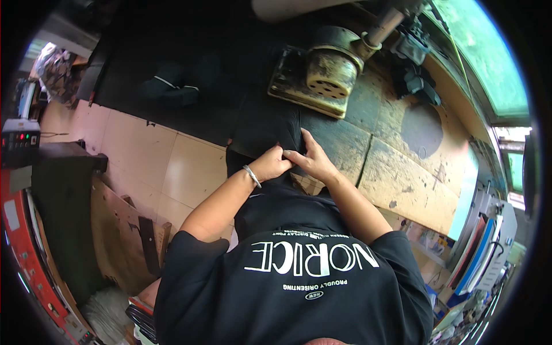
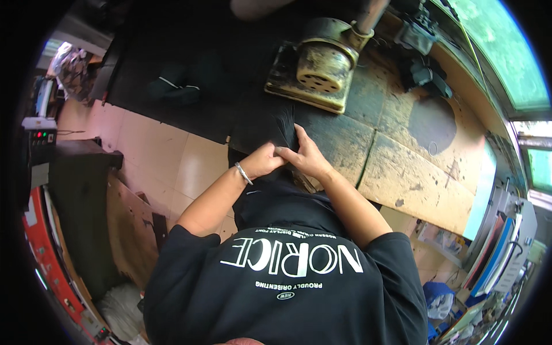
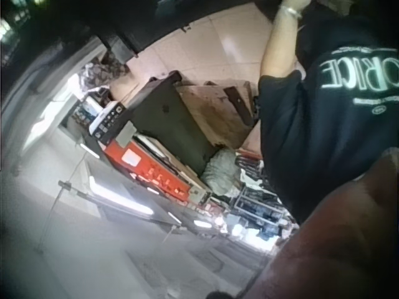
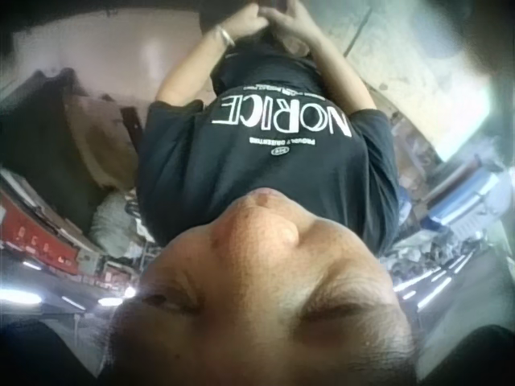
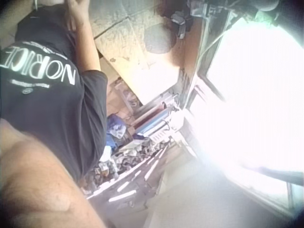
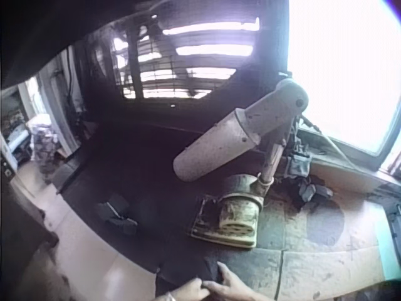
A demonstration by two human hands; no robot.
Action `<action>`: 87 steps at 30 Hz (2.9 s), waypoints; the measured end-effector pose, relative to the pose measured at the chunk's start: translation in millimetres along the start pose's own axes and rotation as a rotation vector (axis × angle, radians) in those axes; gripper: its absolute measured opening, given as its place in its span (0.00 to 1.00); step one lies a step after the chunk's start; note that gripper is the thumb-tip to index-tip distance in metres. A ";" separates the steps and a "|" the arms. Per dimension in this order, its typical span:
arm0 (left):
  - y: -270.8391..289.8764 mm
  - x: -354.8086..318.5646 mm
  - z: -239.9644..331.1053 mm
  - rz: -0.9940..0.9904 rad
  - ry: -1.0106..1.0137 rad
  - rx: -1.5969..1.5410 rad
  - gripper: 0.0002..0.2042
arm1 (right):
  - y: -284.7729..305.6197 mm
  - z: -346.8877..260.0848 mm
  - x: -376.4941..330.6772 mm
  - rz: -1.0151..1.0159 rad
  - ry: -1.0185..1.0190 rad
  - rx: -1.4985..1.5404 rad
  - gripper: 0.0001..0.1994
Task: Stacking and aligning black shoe components at a workstation.
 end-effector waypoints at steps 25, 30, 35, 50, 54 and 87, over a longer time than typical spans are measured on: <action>177.4 -21.1 12.2 0.032 0.155 1.897 0.22 | -97.6 -10.2 123.5 -0.037 0.469 -0.536 0.33; 181.2 -3.4 -2.0 -0.016 0.264 1.995 0.16 | -113.9 -10.0 137.4 -0.052 0.345 -0.790 0.35; 185.8 21.0 -4.5 -0.104 0.312 2.008 0.19 | -100.8 -24.9 183.1 0.148 0.550 -0.783 0.37; 193.4 13.9 -11.7 0.079 0.140 2.000 0.11 | -112.8 -32.6 256.7 -0.148 -0.096 -0.865 0.32; 199.4 11.0 -15.9 0.133 0.099 1.977 0.09 | -128.7 -53.4 221.3 -0.353 -0.068 -1.010 0.52; 166.1 -28.3 29.5 0.481 -0.263 1.246 0.35 | -58.2 -45.2 116.6 -0.091 0.167 -1.061 0.57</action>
Point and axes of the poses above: each hand's wrist, its own x-axis towards the middle knuckle, its own y-axis out of the back of the hand, z = x × y, the point moved 3 cm from there along x, towards the middle knuckle, and after that the axes turned 13 degrees about x, right-handed, at the moved point
